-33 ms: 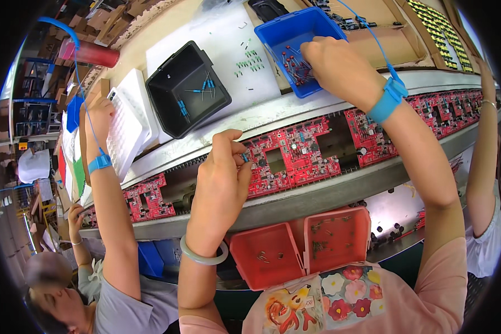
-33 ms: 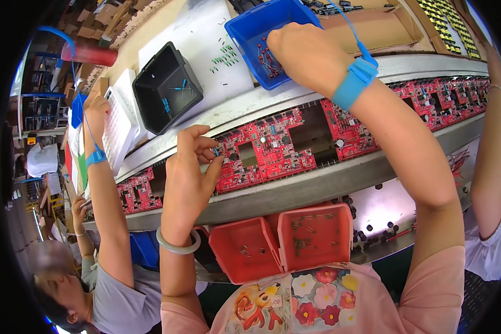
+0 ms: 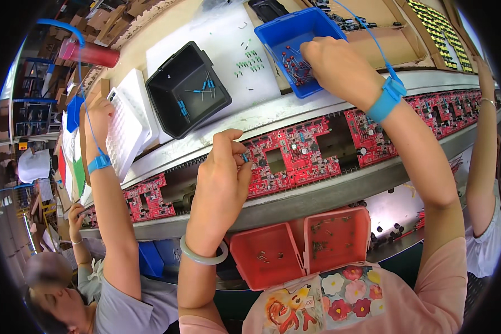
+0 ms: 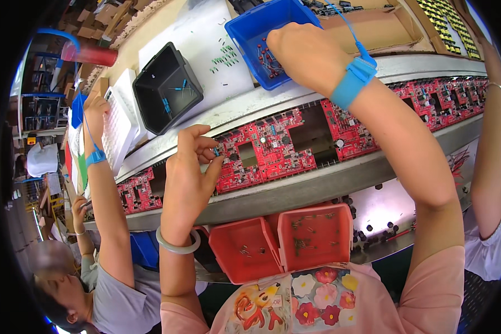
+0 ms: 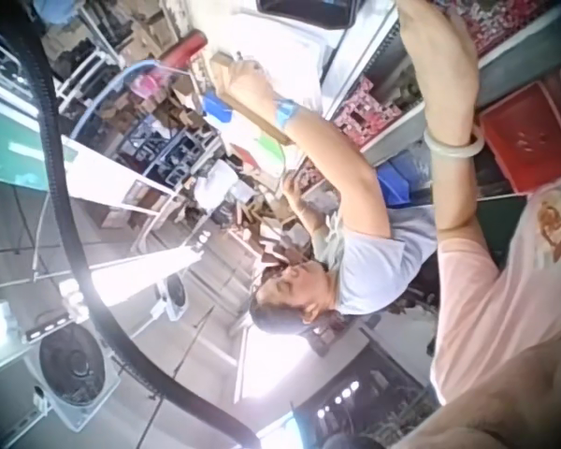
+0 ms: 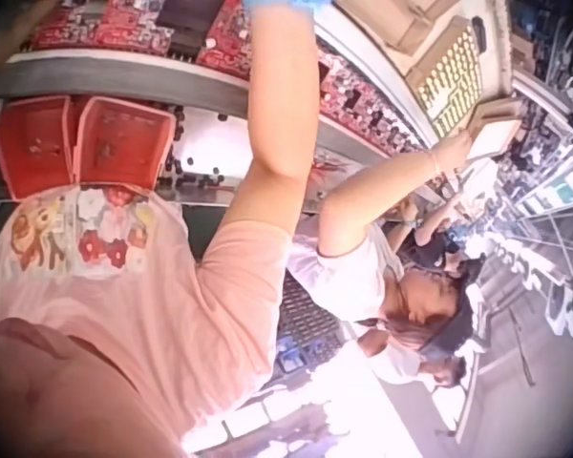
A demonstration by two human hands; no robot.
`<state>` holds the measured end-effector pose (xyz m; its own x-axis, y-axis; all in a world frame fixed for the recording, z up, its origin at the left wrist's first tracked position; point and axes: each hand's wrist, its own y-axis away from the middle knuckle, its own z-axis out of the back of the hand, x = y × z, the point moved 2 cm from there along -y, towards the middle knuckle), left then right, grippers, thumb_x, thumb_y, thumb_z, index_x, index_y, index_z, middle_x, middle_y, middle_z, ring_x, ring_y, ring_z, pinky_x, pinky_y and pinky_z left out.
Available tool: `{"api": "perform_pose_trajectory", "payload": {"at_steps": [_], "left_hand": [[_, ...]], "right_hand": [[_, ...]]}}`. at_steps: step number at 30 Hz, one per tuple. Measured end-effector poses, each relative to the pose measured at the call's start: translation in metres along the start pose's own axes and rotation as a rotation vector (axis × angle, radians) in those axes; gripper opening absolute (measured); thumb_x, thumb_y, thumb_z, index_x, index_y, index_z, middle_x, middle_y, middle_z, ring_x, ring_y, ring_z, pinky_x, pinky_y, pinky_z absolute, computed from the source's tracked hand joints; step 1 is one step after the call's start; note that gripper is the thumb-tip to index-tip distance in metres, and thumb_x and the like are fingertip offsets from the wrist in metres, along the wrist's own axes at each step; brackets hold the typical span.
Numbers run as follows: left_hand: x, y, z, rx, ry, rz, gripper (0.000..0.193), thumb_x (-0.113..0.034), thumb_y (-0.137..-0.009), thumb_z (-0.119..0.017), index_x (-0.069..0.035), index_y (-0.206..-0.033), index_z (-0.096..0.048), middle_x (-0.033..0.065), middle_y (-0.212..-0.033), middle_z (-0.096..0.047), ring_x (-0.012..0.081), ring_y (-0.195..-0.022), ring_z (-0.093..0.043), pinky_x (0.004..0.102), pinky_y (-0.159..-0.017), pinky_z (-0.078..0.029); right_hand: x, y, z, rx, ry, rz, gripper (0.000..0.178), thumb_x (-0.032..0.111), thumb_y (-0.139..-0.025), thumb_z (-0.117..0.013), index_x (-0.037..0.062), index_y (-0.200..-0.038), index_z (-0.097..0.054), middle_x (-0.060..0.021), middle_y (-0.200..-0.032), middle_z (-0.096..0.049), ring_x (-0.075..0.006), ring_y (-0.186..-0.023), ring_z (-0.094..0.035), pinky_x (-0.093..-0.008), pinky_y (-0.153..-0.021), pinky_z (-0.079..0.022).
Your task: The person takes electronic components from containers and inserts them into printed circuit boards on an assembly line by hand. They rearrange plastic bins on the workstation and insert additional electronic components into the circuit boards.
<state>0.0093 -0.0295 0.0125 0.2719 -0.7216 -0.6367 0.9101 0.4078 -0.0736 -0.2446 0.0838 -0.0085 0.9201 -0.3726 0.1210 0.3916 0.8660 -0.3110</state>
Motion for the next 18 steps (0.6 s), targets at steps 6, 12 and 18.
{"api": "perform_pose_trajectory", "payload": {"at_steps": [6,12,18], "left_hand": [[-0.001,-0.002,0.001,0.035,-0.008,0.0,0.05,0.009,-0.082,-0.074,0.002,-0.126,-0.051,0.0143,-0.096,-0.072,0.0215,-0.08,-0.069,0.0325,-0.075,-0.058],[-0.001,-0.001,0.001,0.036,-0.033,-0.034,0.052,0.008,-0.082,-0.074,0.002,-0.128,-0.05,0.0149,-0.096,-0.073,0.0227,-0.08,-0.07,0.0336,-0.074,-0.057],[0.003,-0.002,0.001,0.015,-0.101,-0.025,0.025,0.004,-0.081,-0.078,0.001,-0.104,-0.068,0.0132,-0.095,-0.073,0.0259,-0.078,-0.07,0.0336,-0.071,-0.056]], "right_hand": [[0.002,-0.001,-0.001,-0.046,0.021,0.043,0.007,-0.007,-0.077,-0.062,-0.0039,-0.083,-0.063,-0.0246,-0.081,-0.067,-0.0433,-0.085,-0.069,-0.0512,-0.075,-0.056],[-0.002,0.0,-0.005,-0.057,0.078,0.071,0.009,0.006,-0.084,-0.063,0.0013,-0.088,-0.068,-0.021,-0.083,-0.071,-0.039,-0.078,-0.073,-0.0472,-0.067,-0.06],[0.013,0.0,0.002,-0.135,0.001,-0.039,0.007,-0.002,-0.083,-0.057,-0.0016,-0.086,-0.063,-0.0239,-0.083,-0.066,-0.0429,-0.082,-0.068,-0.0522,-0.073,-0.054]]}}
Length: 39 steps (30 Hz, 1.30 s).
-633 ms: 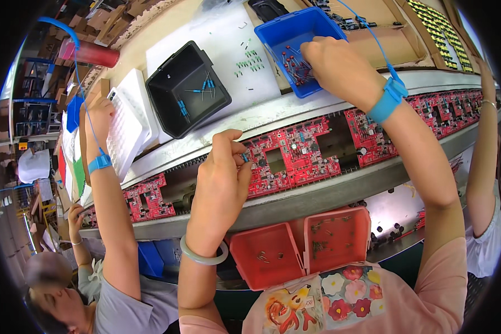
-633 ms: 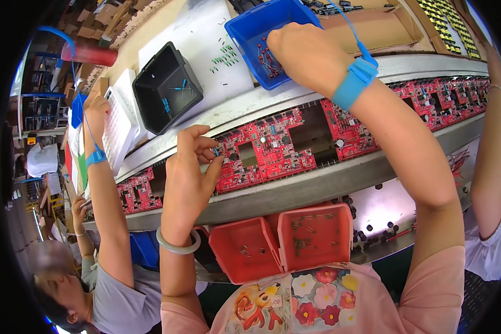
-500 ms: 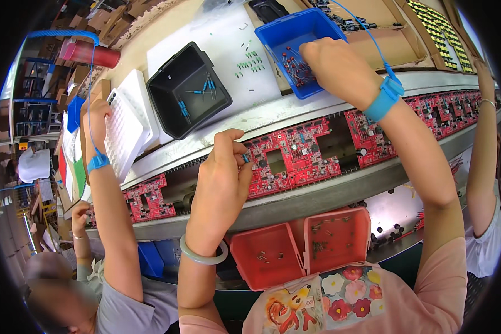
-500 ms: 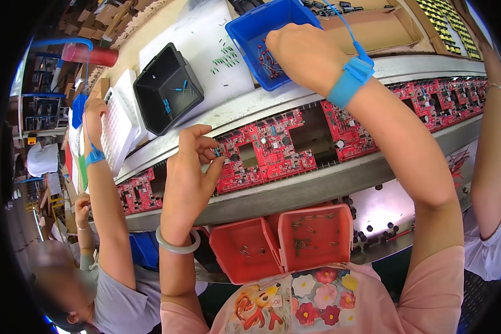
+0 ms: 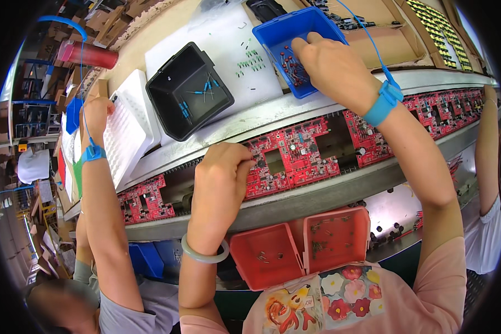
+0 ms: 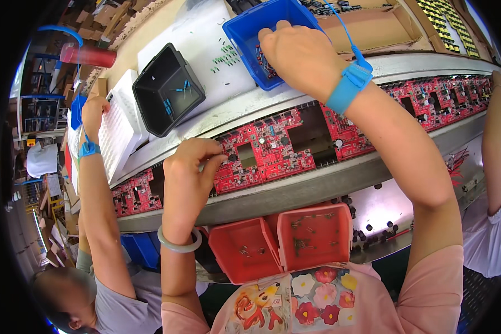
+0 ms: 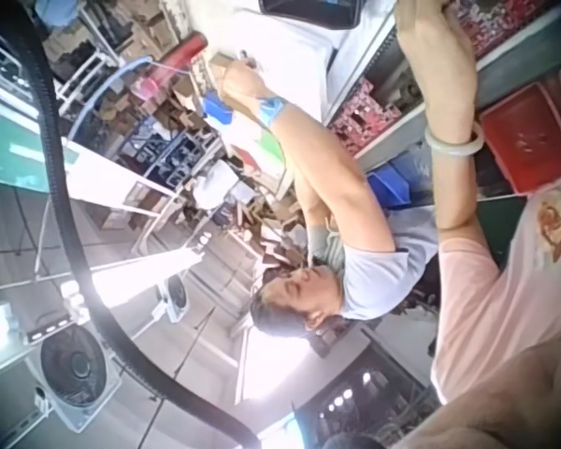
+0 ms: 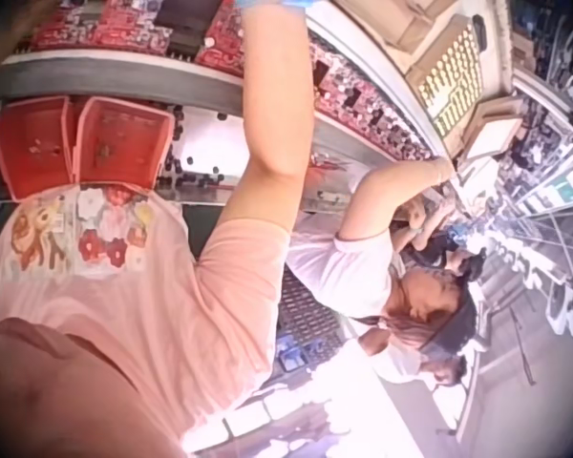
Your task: The person takes electronic components from containers and inserts them into printed circuit boards on an assembly line by hand. They rearrange plastic bins on the workstation and insert additional electronic components into the circuit boards.
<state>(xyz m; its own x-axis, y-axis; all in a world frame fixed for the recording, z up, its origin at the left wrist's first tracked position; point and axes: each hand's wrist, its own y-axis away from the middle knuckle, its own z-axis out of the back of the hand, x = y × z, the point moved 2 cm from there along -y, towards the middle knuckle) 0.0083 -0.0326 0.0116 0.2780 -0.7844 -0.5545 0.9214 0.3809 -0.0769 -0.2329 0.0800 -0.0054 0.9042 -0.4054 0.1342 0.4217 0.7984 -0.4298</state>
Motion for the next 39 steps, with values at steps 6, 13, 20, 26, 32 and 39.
{"api": "perform_pose_trajectory", "payload": {"at_steps": [6,13,20,26,32,39], "left_hand": [[-0.004,0.004,-0.006,-0.157,-0.067,-0.161,0.01,0.003,-0.079,-0.079,0.001,-0.087,-0.074,0.0102,-0.093,-0.073,0.029,-0.084,-0.067,0.0375,-0.075,-0.053],[-0.011,0.001,-0.012,-0.146,-0.288,-0.192,0.009,0.0,-0.078,-0.077,-0.005,-0.085,-0.075,0.0055,-0.09,-0.072,0.0276,-0.087,-0.064,0.0394,-0.079,-0.047],[-0.023,-0.006,-0.004,-0.057,-0.427,-0.178,0.013,-0.001,-0.074,-0.075,-0.004,-0.086,-0.074,0.008,-0.093,-0.066,0.0265,-0.096,-0.061,0.0399,-0.08,-0.044],[-0.059,-0.084,-0.004,-0.259,-0.065,-0.419,0.011,0.001,-0.08,-0.071,-0.002,-0.09,-0.07,0.014,-0.093,-0.063,0.0358,-0.091,-0.064,0.0457,-0.079,-0.053],[-0.072,-0.177,-0.043,0.049,-0.489,-0.453,0.012,-0.002,-0.084,-0.068,-0.004,-0.094,-0.076,0.0171,-0.097,-0.075,0.0349,-0.096,-0.074,0.0444,-0.083,-0.059],[-0.063,-0.194,-0.055,0.192,-0.399,-0.237,0.013,-0.002,-0.08,-0.072,-0.003,-0.093,-0.076,0.02,-0.095,-0.075,0.038,-0.092,-0.074,0.0457,-0.078,-0.06]], "right_hand": [[-0.009,0.0,-0.002,0.036,-0.024,0.099,0.022,-0.001,-0.082,-0.06,0.0007,-0.101,-0.071,-0.0215,-0.088,-0.068,-0.0413,-0.083,-0.068,-0.0501,-0.073,-0.055],[-0.005,-0.002,0.009,0.023,-0.045,0.078,0.019,-0.001,-0.081,-0.064,0.0005,-0.098,-0.072,-0.0203,-0.09,-0.069,-0.0406,-0.084,-0.069,-0.0487,-0.075,-0.055],[-0.013,0.013,0.032,-0.144,-0.286,0.038,0.008,0.002,-0.088,-0.066,-0.0024,-0.095,-0.068,-0.0183,-0.088,-0.07,-0.0376,-0.079,-0.068,-0.0465,-0.07,-0.054],[-0.014,0.033,0.068,-0.033,-0.54,-0.172,0.009,0.001,-0.092,-0.07,-0.0037,-0.099,-0.069,-0.0091,-0.085,-0.071,-0.0164,-0.073,-0.065,-0.0319,-0.067,-0.053],[0.0,0.059,0.089,-0.014,-0.604,-0.143,0.012,-0.004,-0.088,-0.073,-0.0026,-0.099,-0.073,-0.0096,-0.088,-0.07,-0.0176,-0.076,-0.066,-0.0301,-0.069,-0.053],[0.018,0.085,0.066,0.09,-0.636,-0.015,0.018,-0.005,-0.084,-0.074,0.0015,-0.1,-0.072,-0.0128,-0.087,-0.068,-0.0291,-0.076,-0.068,-0.0358,-0.065,-0.053]]}}
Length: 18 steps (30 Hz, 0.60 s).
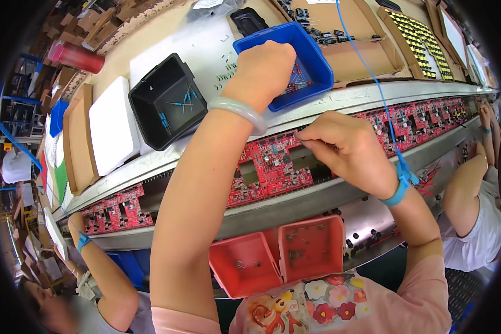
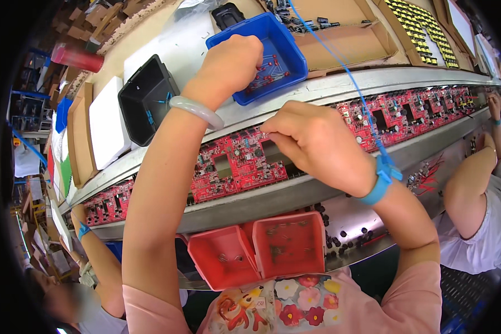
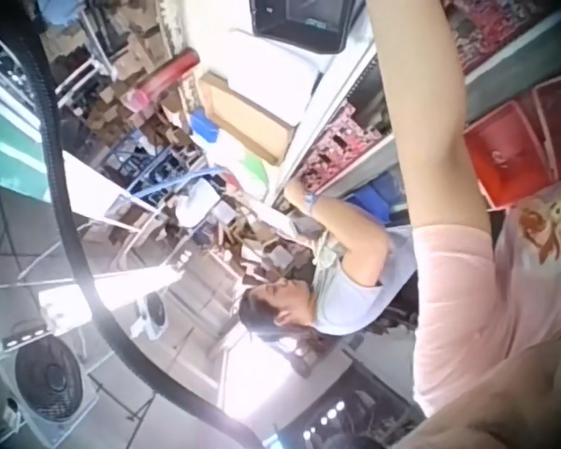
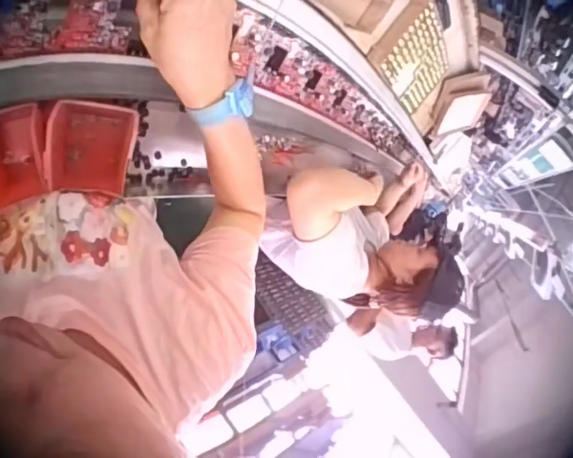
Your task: The person takes electronic components from containers and inserts them into printed circuit boards on an assembly line by hand. They rearrange plastic bins on the workstation and insert additional electronic components into the circuit boards.
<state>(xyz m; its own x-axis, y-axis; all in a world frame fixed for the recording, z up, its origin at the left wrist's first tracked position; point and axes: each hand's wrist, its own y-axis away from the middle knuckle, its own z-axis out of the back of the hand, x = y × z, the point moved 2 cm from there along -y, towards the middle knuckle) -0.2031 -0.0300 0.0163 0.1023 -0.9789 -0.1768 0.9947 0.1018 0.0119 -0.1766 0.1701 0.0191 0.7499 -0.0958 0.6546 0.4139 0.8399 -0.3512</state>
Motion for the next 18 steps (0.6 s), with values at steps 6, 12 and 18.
{"api": "perform_pose_trajectory", "payload": {"at_steps": [6,12,18], "left_hand": [[-0.001,0.0,-0.002,0.025,0.008,-0.06,0.019,-0.001,-0.08,-0.073,-0.004,-0.098,-0.076,0.0178,-0.097,-0.076,0.0371,-0.092,-0.074,0.0456,-0.078,-0.06],[-0.005,0.0,-0.002,0.101,0.026,-0.048,0.019,-0.003,-0.082,-0.073,-0.003,-0.101,-0.075,0.0202,-0.108,-0.074,0.0376,-0.102,-0.072,0.0451,-0.084,-0.059],[-0.009,-0.003,-0.001,0.099,0.088,0.01,0.02,-0.001,-0.085,-0.07,-0.003,-0.103,-0.075,0.0197,-0.106,-0.074,0.0372,-0.103,-0.072,0.0457,-0.086,-0.058]], "right_hand": [[-0.005,0.004,-0.02,0.042,0.071,0.038,0.02,-0.004,-0.082,-0.074,0.0036,-0.1,-0.071,-0.0126,-0.089,-0.066,-0.0324,-0.08,-0.068,-0.0401,-0.069,-0.054],[-0.001,0.004,-0.027,0.073,0.108,0.067,0.023,-0.003,-0.078,-0.076,0.0033,-0.099,-0.071,-0.0125,-0.09,-0.066,-0.0333,-0.082,-0.067,-0.0411,-0.071,-0.055],[0.0,0.001,-0.032,0.072,0.123,0.1,0.022,-0.002,-0.078,-0.076,0.0019,-0.099,-0.071,-0.0134,-0.09,-0.066,-0.0335,-0.082,-0.067,-0.0418,-0.071,-0.055]]}}
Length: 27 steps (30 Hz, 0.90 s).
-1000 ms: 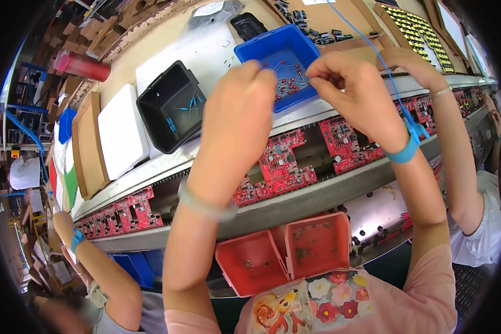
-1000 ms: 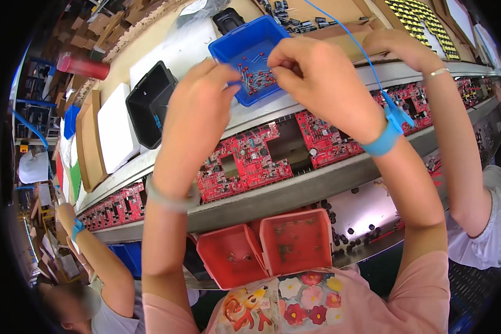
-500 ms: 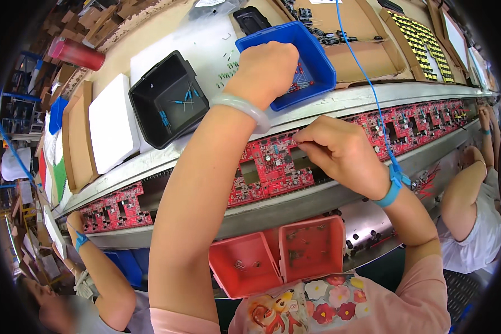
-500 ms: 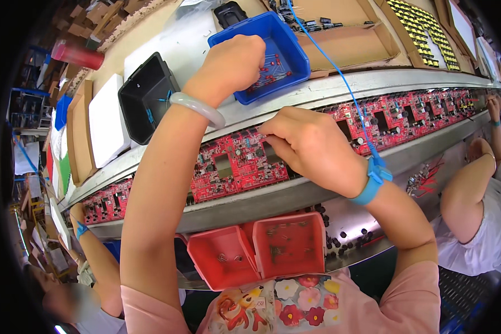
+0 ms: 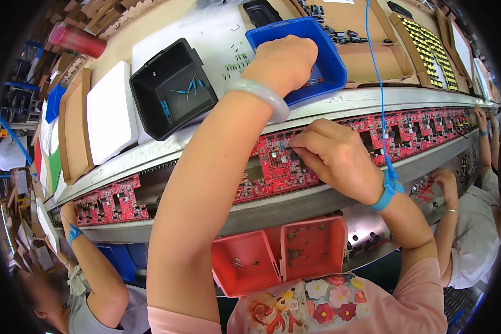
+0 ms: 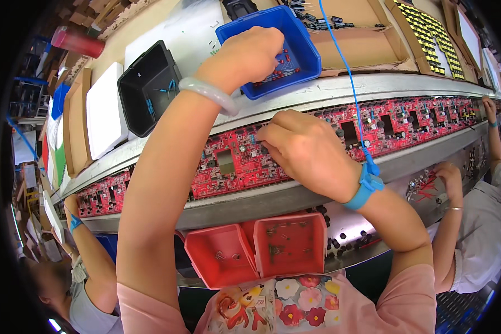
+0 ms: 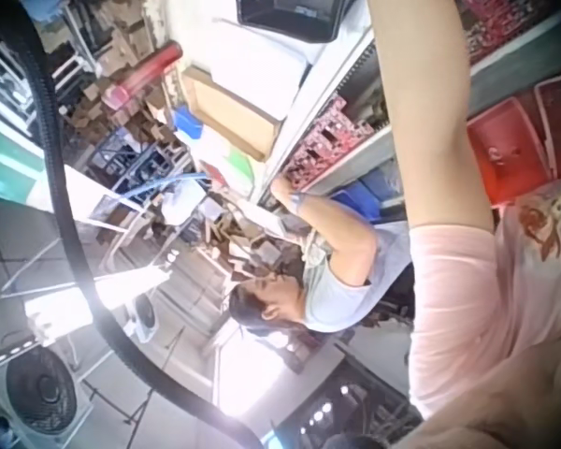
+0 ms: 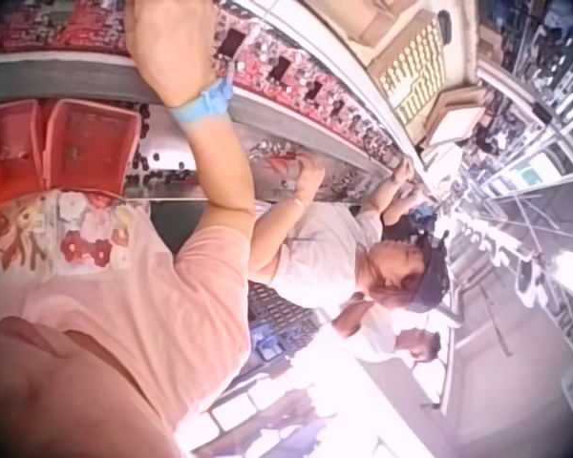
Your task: The person takes electronic components from containers and inserts them into printed circuit boards on an assembly line by hand. They rearrange plastic bins on the workstation and insert additional electronic components into the circuit boards.
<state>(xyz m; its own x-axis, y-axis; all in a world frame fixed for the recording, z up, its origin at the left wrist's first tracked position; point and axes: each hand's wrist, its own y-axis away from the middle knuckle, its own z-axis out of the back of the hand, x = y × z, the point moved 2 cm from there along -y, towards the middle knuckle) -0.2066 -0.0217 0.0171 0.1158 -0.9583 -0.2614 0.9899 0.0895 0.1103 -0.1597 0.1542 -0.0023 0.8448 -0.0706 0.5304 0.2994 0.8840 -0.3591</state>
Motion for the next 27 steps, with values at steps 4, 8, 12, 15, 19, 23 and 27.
{"api": "perform_pose_trajectory", "payload": {"at_steps": [4,8,12,15,19,23,27], "left_hand": [[0.019,-0.001,-0.01,-0.239,0.11,-0.077,0.018,-0.001,-0.088,-0.069,-0.003,-0.104,-0.076,0.0187,-0.103,-0.074,0.0365,-0.1,-0.072,0.0459,-0.084,-0.058],[0.016,0.01,0.001,-0.437,0.357,-0.113,0.012,-0.004,-0.089,-0.07,-0.002,-0.099,-0.075,0.0197,-0.098,-0.075,0.0368,-0.093,-0.073,0.0451,-0.083,-0.057],[0.016,0.036,0.011,-0.635,0.508,-0.111,0.01,-0.004,-0.09,-0.069,0.003,-0.095,-0.073,0.0204,-0.089,-0.075,0.0375,-0.087,-0.074,0.045,-0.08,-0.058],[0.018,0.078,0.03,-0.501,0.671,-0.001,0.013,-0.005,-0.094,-0.071,0.002,-0.105,-0.074,0.01,-0.093,-0.076,0.0134,-0.085,-0.071,0.0269,-0.079,-0.055],[0.022,0.139,0.034,-0.525,0.759,0.018,0.014,-0.002,-0.096,-0.07,0.005,-0.108,-0.073,0.0053,-0.093,-0.074,0.0074,-0.089,-0.067,0.0218,-0.08,-0.053],[0.025,0.198,0.025,-0.606,0.802,0.093,0.014,0.002,-0.092,-0.072,0.002,-0.106,-0.074,0.0128,-0.09,-0.074,0.0155,-0.078,-0.07,0.0269,-0.074,-0.055],[0.026,0.236,0.003,-0.547,0.846,0.289,0.017,0.005,-0.091,-0.072,0.003,-0.109,-0.073,0.0114,-0.093,-0.073,0.015,-0.083,-0.069,0.0263,-0.077,-0.055]], "right_hand": [[0.002,-0.005,-0.002,0.008,0.027,0.027,0.022,-0.002,-0.078,-0.077,0.0014,-0.099,-0.07,-0.0138,-0.09,-0.066,-0.0337,-0.082,-0.067,-0.0416,-0.071,-0.056],[0.001,-0.003,-0.002,0.016,0.048,0.014,0.023,-0.003,-0.077,-0.076,0.0013,-0.099,-0.07,-0.0138,-0.09,-0.065,-0.034,-0.081,-0.067,-0.0419,-0.07,-0.055],[0.001,-0.002,-0.001,0.038,0.066,-0.004,0.022,-0.004,-0.077,-0.076,0.0009,-0.098,-0.07,-0.0141,-0.09,-0.065,-0.0346,-0.081,-0.066,-0.0429,-0.069,-0.055],[0.002,-0.002,-0.002,0.037,0.063,-0.022,0.023,-0.004,-0.077,-0.075,0.0007,-0.098,-0.069,-0.0144,-0.09,-0.065,-0.0349,-0.08,-0.066,-0.0434,-0.069,-0.055],[0.003,-0.002,-0.004,0.016,0.088,-0.015,0.022,-0.004,-0.077,-0.075,0.0007,-0.098,-0.069,-0.0144,-0.088,-0.064,-0.0354,-0.08,-0.066,-0.0439,-0.069,-0.055],[0.007,-0.006,0.0,0.075,0.117,-0.038,0.017,-0.003,-0.079,-0.074,0.0005,-0.095,-0.068,-0.0144,-0.086,-0.064,-0.0357,-0.08,-0.066,-0.0453,-0.069,-0.054],[0.007,-0.014,-0.002,0.171,0.177,-0.077,0.012,0.001,-0.08,-0.072,0.0002,-0.092,-0.069,-0.0152,-0.085,-0.064,-0.0363,-0.08,-0.066,-0.0462,-0.07,-0.054]]}}
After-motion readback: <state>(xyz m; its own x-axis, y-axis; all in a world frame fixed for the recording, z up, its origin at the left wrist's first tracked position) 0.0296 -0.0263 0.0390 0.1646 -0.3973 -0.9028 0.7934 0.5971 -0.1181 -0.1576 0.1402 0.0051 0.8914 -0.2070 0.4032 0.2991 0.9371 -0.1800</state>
